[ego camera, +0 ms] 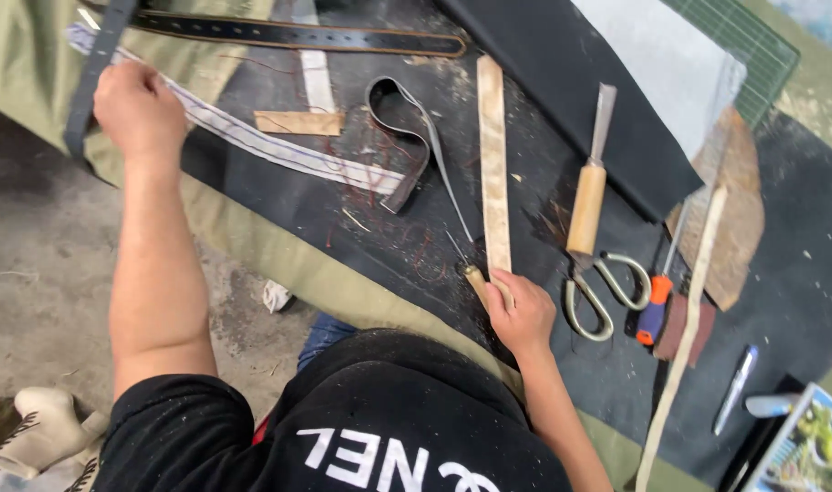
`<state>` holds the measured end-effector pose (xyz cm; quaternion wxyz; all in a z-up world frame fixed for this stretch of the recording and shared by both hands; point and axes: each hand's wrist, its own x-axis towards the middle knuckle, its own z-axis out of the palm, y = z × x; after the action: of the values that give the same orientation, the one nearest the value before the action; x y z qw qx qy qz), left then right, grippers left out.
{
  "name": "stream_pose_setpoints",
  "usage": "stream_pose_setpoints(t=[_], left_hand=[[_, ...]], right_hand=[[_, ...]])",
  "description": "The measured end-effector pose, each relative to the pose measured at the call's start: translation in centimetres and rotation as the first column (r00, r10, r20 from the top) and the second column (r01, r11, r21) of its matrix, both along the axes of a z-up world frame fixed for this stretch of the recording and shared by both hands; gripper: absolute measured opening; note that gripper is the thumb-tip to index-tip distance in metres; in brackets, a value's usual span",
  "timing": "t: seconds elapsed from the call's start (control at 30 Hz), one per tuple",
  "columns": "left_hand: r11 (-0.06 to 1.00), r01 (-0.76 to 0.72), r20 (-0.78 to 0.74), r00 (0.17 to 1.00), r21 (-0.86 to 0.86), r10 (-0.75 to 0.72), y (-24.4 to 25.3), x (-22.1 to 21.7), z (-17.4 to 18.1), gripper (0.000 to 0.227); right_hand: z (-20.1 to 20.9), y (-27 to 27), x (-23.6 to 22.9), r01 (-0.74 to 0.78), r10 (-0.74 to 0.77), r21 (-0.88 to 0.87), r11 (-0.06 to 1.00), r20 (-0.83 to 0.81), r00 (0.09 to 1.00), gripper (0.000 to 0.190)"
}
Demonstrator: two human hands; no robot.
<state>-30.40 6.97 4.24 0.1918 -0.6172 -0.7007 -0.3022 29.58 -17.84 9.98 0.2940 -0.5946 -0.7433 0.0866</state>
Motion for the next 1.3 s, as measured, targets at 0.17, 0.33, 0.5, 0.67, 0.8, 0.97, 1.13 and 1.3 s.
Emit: stream_pose_setpoints(t=[0.17,0.33,0.5,0.67,0.8,0.97,1.13,1.3], left_hand=[[0.747,-0.217,0.036,0.951,-0.629,0.307,-1.5,0.1,3.9,0.021],[0.594,-0.099,0.191,0.894,-0.798,0.406,-0.4,6.4,9.4,0.014],[0.684,-0.199,0.118,0.915,-0.702,0.387,2.8,3.7,3.5,0.030],[0.784,-0.048,0.607,0.603,-0.619,0.517,-0.6,5.4,8.6,0.020],[0.895,-0.188,0.417,0.833,-0.404,0.363,-2.3,2.5,5.6,0.043],[0.975,0.039,0.147,0.989,-0.220,-0.006,-4.8,15.0,7.7,0.064],[0.513,0.836,0.099,0.504,0.194,-0.858,-9.8,32.9,7.3,0.040],[0.226,0.972,0.153,0.233,-0.064,-0.960,-13.0,41.8,2.5,0.034]], right_hand=[[-0.7,0.2,0.0,0.014,-0.014,0.008,1.000,0.004,1.000,0.018],[-0.4,0.2,-0.2,0.019,-0.019,0.030,0.999,0.010,1.000,0.017],[-0.4,0.1,-0.1,0.012,-0.012,0.034,0.999,-0.002,1.000,0.018],[-0.3,0.1,-0.2,0.000,0.000,0.043,0.999,-0.010,1.000,0.017],[-0.8,-0.1,0.0,0.012,-0.011,0.027,1.000,-0.039,0.999,0.016],[-0.6,0.2,0.0,0.076,-0.072,0.005,0.997,-0.235,0.969,0.014],[0.1,-0.6,-0.7,0.133,-0.185,-0.137,0.982,-0.503,0.844,0.016],[1.0,-1.6,-1.4,0.142,-0.215,-0.172,0.975,-0.552,0.806,0.014]])
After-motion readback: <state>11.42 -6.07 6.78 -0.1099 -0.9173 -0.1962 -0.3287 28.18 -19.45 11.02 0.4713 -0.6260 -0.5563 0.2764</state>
